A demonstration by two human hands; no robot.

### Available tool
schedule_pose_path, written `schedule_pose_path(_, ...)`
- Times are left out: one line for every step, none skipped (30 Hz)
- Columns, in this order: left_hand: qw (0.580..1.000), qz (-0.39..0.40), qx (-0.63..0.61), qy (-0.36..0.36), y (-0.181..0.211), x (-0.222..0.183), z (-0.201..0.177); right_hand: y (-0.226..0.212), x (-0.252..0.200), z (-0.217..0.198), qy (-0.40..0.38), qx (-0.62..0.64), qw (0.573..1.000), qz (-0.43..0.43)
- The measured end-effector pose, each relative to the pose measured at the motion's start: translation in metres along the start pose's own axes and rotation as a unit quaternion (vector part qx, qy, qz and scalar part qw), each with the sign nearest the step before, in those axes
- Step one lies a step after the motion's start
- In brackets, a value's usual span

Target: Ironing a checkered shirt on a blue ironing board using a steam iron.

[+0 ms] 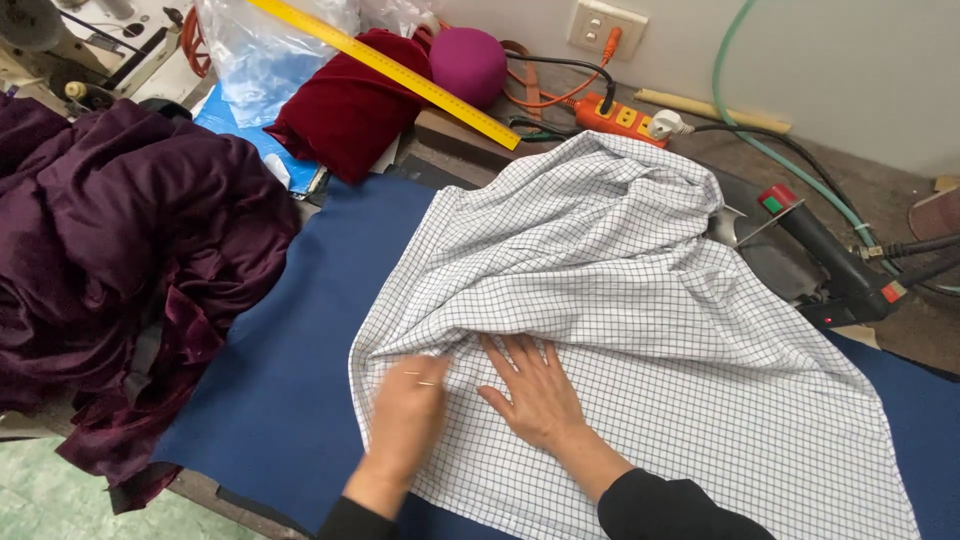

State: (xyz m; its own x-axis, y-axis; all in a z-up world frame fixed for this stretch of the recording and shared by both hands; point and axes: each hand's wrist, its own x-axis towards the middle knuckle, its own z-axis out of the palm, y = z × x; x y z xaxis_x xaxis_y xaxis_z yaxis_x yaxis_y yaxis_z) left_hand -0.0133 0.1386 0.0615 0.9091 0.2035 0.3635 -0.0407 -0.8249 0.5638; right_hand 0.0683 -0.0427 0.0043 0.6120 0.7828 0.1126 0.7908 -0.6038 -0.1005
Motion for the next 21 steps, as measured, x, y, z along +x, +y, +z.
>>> schedule_pose_path(0.997, 0.044, 0.062, -0.019, -0.009, -0.011, 0.022, 0.0, 0.0, 0.001, 0.002, -0.005, 1.0, 0.0)
schedule_pose_path(0.988, 0.088, 0.123, -0.037, -0.017, -0.023, 0.044, 0.0, 0.0, 0.002, 0.005, -0.01, 1.0, 0.0)
schedule_pose_path(0.988, 0.089, 0.122, -0.038, -0.016, -0.016, 0.044, -0.001, 0.0, -0.001, 0.004, -0.011, 1.0, 0.002)
schedule_pose_path(0.992, 0.044, 0.117, -0.02, -0.014, -0.01, 0.045, -0.001, 0.001, -0.003, -0.011, 0.01, 1.0, 0.01)
schedule_pose_path(0.994, -0.002, 0.112, -0.003, -0.012, -0.005, 0.045, -0.003, 0.0, -0.006, -0.027, 0.032, 0.999, 0.019)
schedule_pose_path(0.994, -0.001, 0.111, -0.005, -0.017, -0.008, 0.052, -0.003, 0.0, -0.006, -0.028, 0.032, 0.999, 0.021)
schedule_pose_path(0.992, -0.03, 0.12, -0.027, -0.021, -0.009, 0.058, -0.003, 0.0, -0.006, -0.031, 0.034, 0.999, 0.024)
schedule_pose_path(0.989, -0.059, 0.129, -0.048, -0.026, -0.011, 0.064, -0.003, 0.0, -0.006, -0.034, 0.035, 0.998, 0.027)
schedule_pose_path(0.989, -0.057, 0.128, -0.049, -0.026, -0.009, 0.065, -0.004, 0.001, -0.008, -0.034, 0.035, 0.998, 0.029)
schedule_pose_path(0.99, -0.07, 0.123, -0.024, -0.027, -0.007, 0.065, -0.004, 0.002, -0.009, -0.053, 0.045, 0.997, 0.038)
schedule_pose_path(0.99, -0.085, 0.116, 0.0, -0.026, -0.006, 0.066, -0.005, 0.002, -0.011, -0.074, 0.054, 0.995, 0.047)
schedule_pose_path(0.99, -0.085, 0.115, -0.001, -0.024, -0.001, 0.063, -0.005, 0.002, -0.01, -0.075, 0.054, 0.995, 0.048)
schedule_pose_path(0.991, -0.101, 0.083, 0.013, -0.021, 0.003, 0.06, -0.004, 0.002, -0.01, -0.061, 0.051, 0.996, 0.044)
schedule_pose_path(0.992, -0.117, 0.05, 0.027, -0.018, 0.007, 0.058, -0.004, 0.001, -0.009, -0.048, 0.049, 0.997, 0.039)
schedule_pose_path(0.991, -0.118, 0.05, 0.026, -0.02, 0.007, 0.059, -0.005, 0.001, -0.012, -0.05, 0.049, 0.997, 0.039)
schedule_pose_path(0.986, -0.146, 0.086, -0.003, -0.021, 0.007, 0.059, -0.005, 0.001, -0.015, -0.081, 0.043, 0.995, 0.043)
schedule_pose_path(0.977, -0.171, 0.124, -0.028, -0.023, 0.01, 0.059, -0.005, 0.003, -0.019, -0.109, 0.037, 0.992, 0.045)
schedule_pose_path(0.977, -0.171, 0.125, -0.027, -0.024, 0.011, 0.056, -0.004, 0.004, -0.018, -0.108, 0.037, 0.992, 0.045)
schedule_pose_path(0.976, -0.153, 0.151, -0.016, -0.024, 0.01, 0.054, -0.004, 0.004, -0.017, -0.106, 0.033, 0.993, 0.042)
schedule_pose_path(0.975, -0.135, 0.178, -0.005, -0.024, 0.01, 0.052, -0.004, 0.003, -0.016, -0.103, 0.029, 0.993, 0.04)
schedule_pose_path(0.975, -0.135, 0.177, -0.006, -0.026, 0.007, 0.052, -0.005, 0.003, -0.018, -0.104, 0.029, 0.993, 0.041)
